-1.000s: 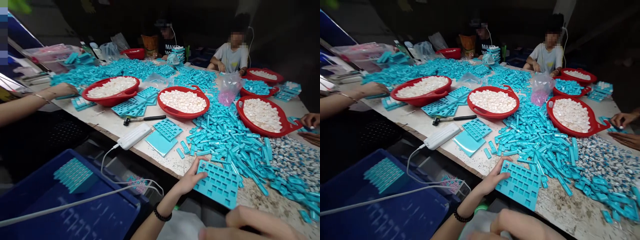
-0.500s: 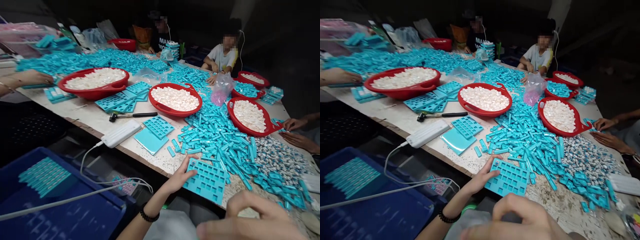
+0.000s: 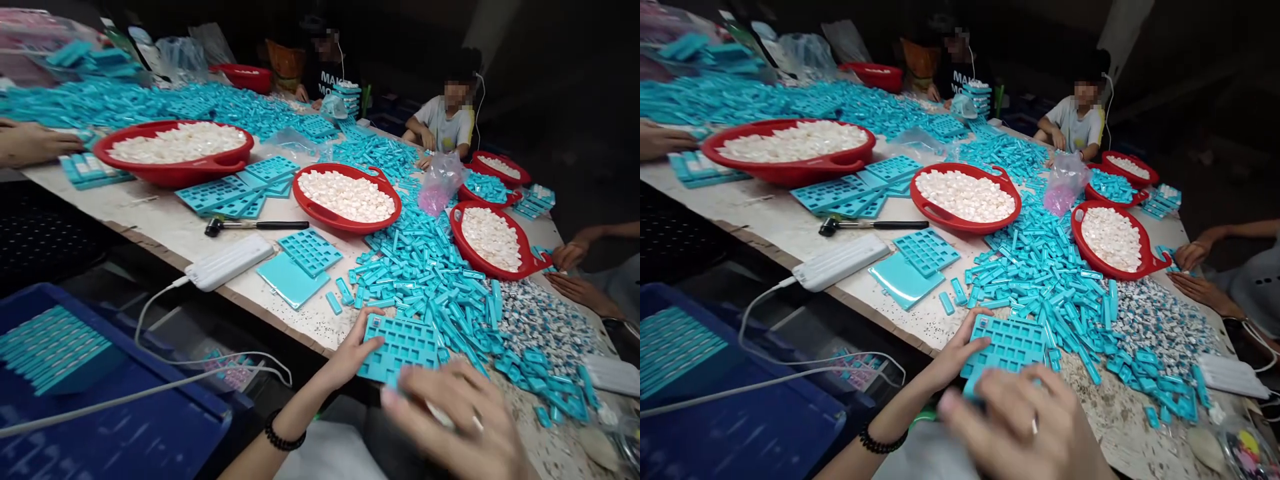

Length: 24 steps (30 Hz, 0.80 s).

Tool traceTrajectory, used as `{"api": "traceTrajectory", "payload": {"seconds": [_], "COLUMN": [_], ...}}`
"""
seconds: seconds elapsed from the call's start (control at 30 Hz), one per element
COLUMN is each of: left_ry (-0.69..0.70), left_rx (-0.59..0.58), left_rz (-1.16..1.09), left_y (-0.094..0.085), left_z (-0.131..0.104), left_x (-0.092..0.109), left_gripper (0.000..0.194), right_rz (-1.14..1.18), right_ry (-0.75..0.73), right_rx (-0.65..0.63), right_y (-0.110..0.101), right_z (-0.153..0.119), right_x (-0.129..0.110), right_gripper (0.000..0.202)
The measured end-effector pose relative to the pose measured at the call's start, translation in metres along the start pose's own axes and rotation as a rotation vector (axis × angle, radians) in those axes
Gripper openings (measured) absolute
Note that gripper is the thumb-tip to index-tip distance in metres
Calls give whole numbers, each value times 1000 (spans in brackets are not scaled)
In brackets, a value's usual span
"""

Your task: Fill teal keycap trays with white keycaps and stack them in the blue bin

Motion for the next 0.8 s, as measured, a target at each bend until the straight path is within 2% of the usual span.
{"api": "traceTrajectory", "payload": {"seconds": [0.07, 0.17, 0.3, 0.37, 0.53, 0.67, 0.8], "left_ry": [4, -44, -75, -80, -54, -66, -38], "left_rx": [43, 35, 42, 42, 11, -15, -23], "left_rz": [14, -63, -112, -104, -91, -131, -125], "left_y": [-1, 3, 2, 1, 1, 5, 6], "left_z": [1, 0, 0, 1, 3, 2, 2], "left_x": [1, -3, -11, -13, -9, -7, -5], "left_gripper": [39, 42, 44, 42, 38, 41, 50], "right_rz": [-76, -124, -16, 79, 291, 292, 239], "right_ry": [-77, -119, -120, -62, 198, 333, 352], "right_rx": [7, 78, 50, 40, 55, 86, 118], "right_y": [19, 40, 54, 55, 56, 59, 60], "right_z": [10, 13, 0, -1, 10, 12, 9], "right_x": [18, 41, 51, 53, 63, 70, 69], "right_gripper": [34, 38, 35, 30, 15, 18, 25]}}
Point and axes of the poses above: each hand's wrist, its own z-axis towards the middle knuckle, its own y-axis out of the palm, x = y × z, the point moved 6 cm from there along z, towards the middle knuckle, and after that the axes turned 14 degrees about y, right-handed, at the moved point
